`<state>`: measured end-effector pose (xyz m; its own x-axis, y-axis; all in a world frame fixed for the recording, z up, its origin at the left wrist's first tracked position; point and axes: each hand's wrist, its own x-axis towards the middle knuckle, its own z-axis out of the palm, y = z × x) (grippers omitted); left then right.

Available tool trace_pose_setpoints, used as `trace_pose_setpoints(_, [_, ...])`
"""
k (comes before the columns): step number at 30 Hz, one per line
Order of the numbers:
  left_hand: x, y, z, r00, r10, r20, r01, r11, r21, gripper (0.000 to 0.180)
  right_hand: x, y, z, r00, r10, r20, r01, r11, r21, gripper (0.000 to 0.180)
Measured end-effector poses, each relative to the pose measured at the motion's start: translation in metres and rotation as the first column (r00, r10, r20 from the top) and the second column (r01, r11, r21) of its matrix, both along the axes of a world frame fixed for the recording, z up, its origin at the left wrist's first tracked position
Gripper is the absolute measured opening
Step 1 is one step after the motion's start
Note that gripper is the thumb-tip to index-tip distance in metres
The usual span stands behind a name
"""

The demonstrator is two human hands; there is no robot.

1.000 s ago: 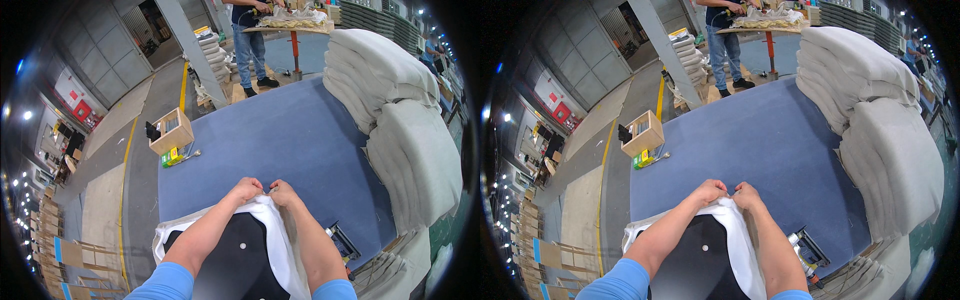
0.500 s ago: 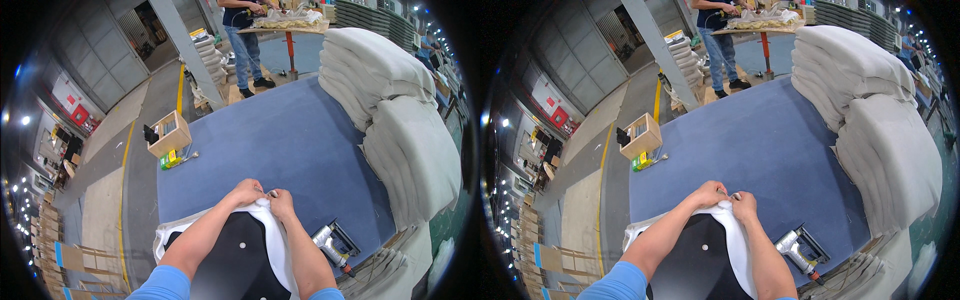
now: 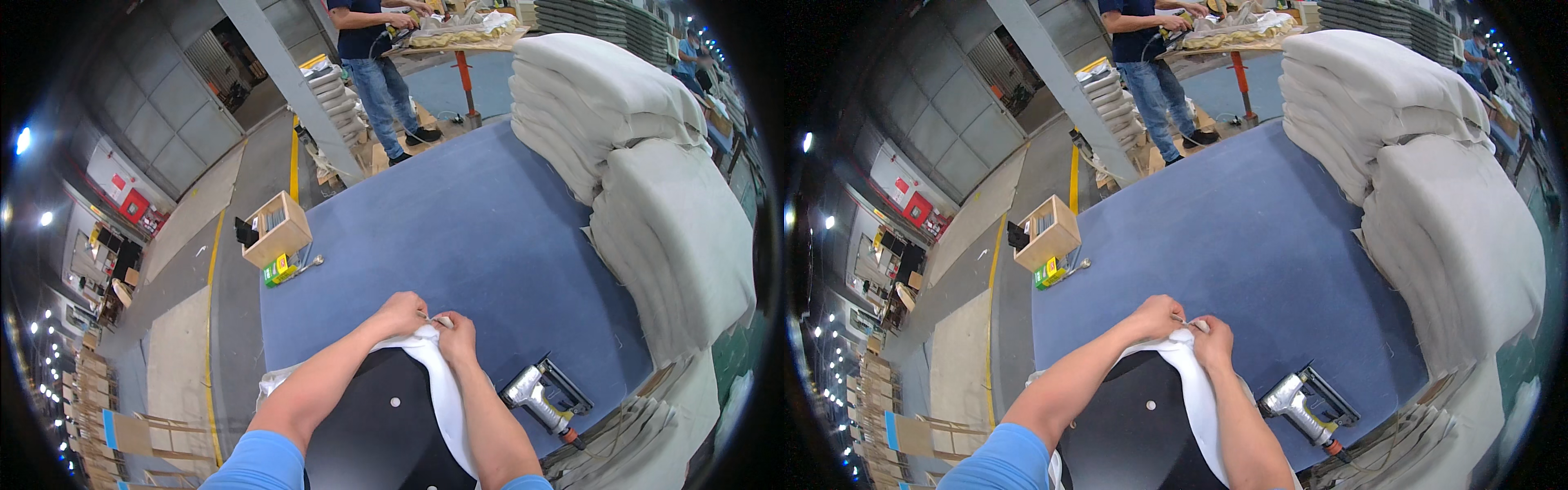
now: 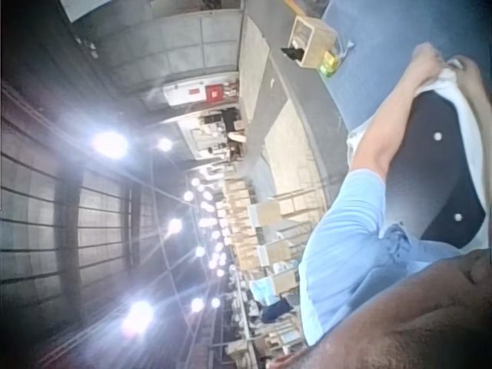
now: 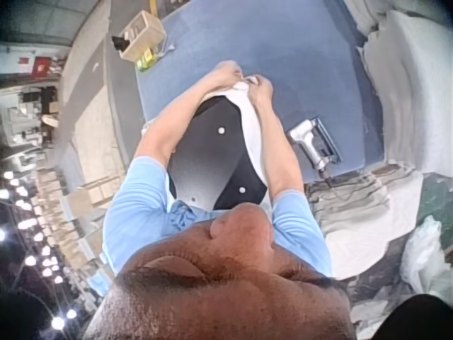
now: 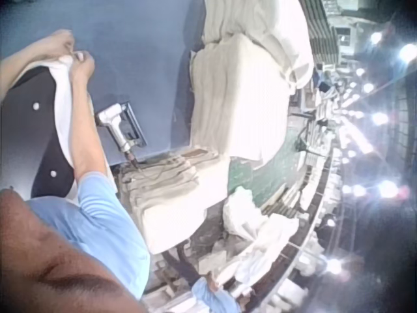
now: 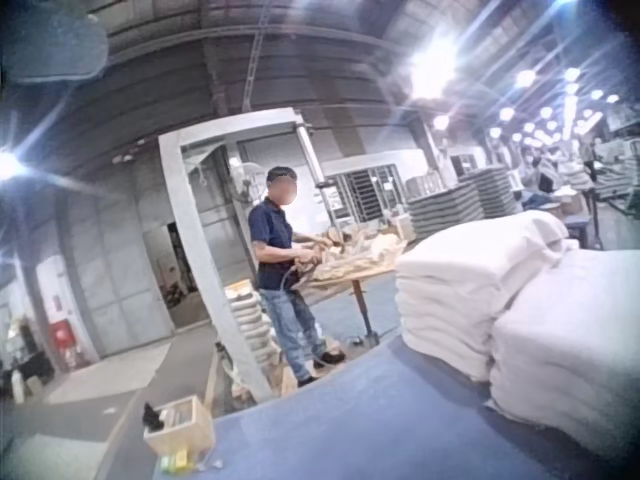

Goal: The person covers a cushion with white fabric, smooths it, and secures it to the cushion base using a staple gun. The person repeats this process for multiple cushions, stacking the finished ones on the table.

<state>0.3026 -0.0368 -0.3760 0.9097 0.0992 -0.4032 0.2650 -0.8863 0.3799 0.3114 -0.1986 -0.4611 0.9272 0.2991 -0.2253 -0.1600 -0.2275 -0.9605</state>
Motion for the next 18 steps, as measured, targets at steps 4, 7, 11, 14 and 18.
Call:
trace_pose_setpoints(4, [-0.027, -0.004, -0.003, 0.979, 0.136, 0.153, -0.109, 0.979, -0.173, 0.022, -0.010, -0.009, 0.002, 0.999, -0.044, -0.010, 0.045, 0.987, 0.154, 0.009])
trace_pose_setpoints(7, [-0.046, -0.013, -0.014, 0.922, 0.282, 0.265, -0.198, 0.932, -0.303, 0.018, -0.011, -0.012, 0.000, 0.998, -0.019, -0.055, 0.033, 0.965, 0.260, 0.011])
trace_pose_setpoints(11, [-0.062, -0.016, -0.023, 0.868, 0.344, 0.358, -0.202, 0.904, -0.377, 0.016, -0.017, -0.017, 0.003, 0.994, -0.001, 0.105, -0.024, 0.972, 0.234, 0.012])
trace_pose_setpoints(14, [-0.068, -0.012, -0.023, 0.870, 0.331, 0.364, -0.136, 0.873, -0.469, 0.018, -0.019, -0.020, 0.001, 0.985, 0.006, 0.170, -0.050, 0.965, 0.259, 0.015])
trace_pose_setpoints(18, [-0.073, -0.007, -0.030, 0.870, 0.314, 0.380, -0.088, 0.858, -0.507, 0.025, -0.023, -0.019, -0.001, 0.980, 0.022, 0.199, -0.083, 0.948, 0.306, 0.018])
